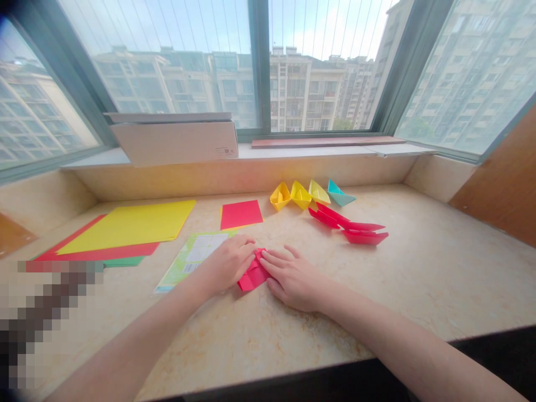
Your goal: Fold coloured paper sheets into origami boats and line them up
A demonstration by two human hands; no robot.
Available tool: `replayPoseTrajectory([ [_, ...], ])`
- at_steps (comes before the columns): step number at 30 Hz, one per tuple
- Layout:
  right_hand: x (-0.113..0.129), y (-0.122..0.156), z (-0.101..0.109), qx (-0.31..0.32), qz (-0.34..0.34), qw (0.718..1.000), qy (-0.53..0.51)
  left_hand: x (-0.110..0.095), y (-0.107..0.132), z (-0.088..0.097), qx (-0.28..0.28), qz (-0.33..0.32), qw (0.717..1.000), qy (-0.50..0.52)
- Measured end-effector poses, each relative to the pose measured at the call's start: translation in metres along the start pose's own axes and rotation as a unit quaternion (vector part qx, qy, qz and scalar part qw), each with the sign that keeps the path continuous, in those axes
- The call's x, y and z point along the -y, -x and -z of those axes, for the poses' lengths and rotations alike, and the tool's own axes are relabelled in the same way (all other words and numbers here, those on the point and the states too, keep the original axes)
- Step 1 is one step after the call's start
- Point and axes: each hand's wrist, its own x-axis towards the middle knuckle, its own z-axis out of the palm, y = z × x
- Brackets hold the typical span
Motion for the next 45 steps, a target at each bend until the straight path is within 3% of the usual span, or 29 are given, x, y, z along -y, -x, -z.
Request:
replayPoseTrajectory([
  [3,0.0,-0.001,0.001,-0.005,0.002,1.0,-0.004,0.012,-0.003,-0.009,-0.034,0.039,0.998,0.04],
  [7,-0.002,0.0,0.004,0.0,0.008,1.0,-0.019,0.023,-0.005,-0.016,0.016,0.01,0.999,0.03],
  [13,-0.011,0.003,0.008,0.031,0.023,0.998,-0.052,0.015,-0.006,-0.007,0.048,0.005,0.999,-0.023],
  [19,-0.014,0.002,0.008,0.056,0.022,0.995,-0.074,0.016,-0.01,-0.009,0.032,-0.005,0.999,-0.022],
  [31,-0.014,0.003,0.005,0.043,0.028,0.995,-0.088,0.008,-0.019,-0.017,0.055,-0.006,0.994,-0.092],
  [37,-0.013,0.003,0.004,0.041,0.027,0.995,-0.084,0.012,-0.017,-0.017,0.038,0.009,0.995,-0.091],
  [39,-0.013,0.003,0.004,0.044,0.026,0.995,-0.084,0.018,-0.012,-0.013,0.037,-0.018,0.997,-0.064],
  [43,-0.014,0.003,0.003,0.047,0.028,0.995,-0.081,0.026,0.002,-0.002,0.017,-0.13,0.991,0.04],
  [45,-0.013,0.003,0.003,0.042,0.03,0.996,-0.077,0.026,0.005,0.001,0.032,-0.153,0.985,0.073],
])
